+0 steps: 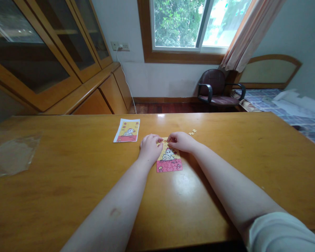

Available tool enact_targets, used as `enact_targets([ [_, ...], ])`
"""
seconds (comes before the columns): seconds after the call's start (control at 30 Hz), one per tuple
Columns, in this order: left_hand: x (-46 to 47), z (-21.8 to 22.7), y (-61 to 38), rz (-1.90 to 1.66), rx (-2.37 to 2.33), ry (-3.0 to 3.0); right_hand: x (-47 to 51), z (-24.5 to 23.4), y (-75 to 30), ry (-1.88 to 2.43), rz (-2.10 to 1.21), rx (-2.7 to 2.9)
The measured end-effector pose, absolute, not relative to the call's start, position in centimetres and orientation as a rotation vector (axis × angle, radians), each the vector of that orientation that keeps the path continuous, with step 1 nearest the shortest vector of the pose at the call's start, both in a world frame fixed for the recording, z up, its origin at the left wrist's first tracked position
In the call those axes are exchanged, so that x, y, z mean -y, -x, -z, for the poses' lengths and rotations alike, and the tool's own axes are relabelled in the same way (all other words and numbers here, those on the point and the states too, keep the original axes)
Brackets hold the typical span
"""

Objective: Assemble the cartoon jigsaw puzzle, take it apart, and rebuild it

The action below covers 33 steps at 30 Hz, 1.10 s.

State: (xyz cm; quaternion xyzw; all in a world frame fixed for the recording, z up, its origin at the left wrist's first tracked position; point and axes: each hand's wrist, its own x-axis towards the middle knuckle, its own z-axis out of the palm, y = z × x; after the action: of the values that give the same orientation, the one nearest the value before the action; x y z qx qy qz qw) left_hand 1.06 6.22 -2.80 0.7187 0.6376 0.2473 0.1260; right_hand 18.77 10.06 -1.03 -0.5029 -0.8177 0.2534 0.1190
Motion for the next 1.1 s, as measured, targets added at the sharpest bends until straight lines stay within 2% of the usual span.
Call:
enact_targets([
  [0.77,-4.9,2.4,-1.3,-0.63,-1.784,-2.376,-10.0,0.8,-18.5,1.528,-0.688,2.312],
  [1.1,-4.6,1.9,-1.6,-0.563,-1.748,-2.418,-12.5,-0.7,-22.8,2.129,-0.322,2.143],
])
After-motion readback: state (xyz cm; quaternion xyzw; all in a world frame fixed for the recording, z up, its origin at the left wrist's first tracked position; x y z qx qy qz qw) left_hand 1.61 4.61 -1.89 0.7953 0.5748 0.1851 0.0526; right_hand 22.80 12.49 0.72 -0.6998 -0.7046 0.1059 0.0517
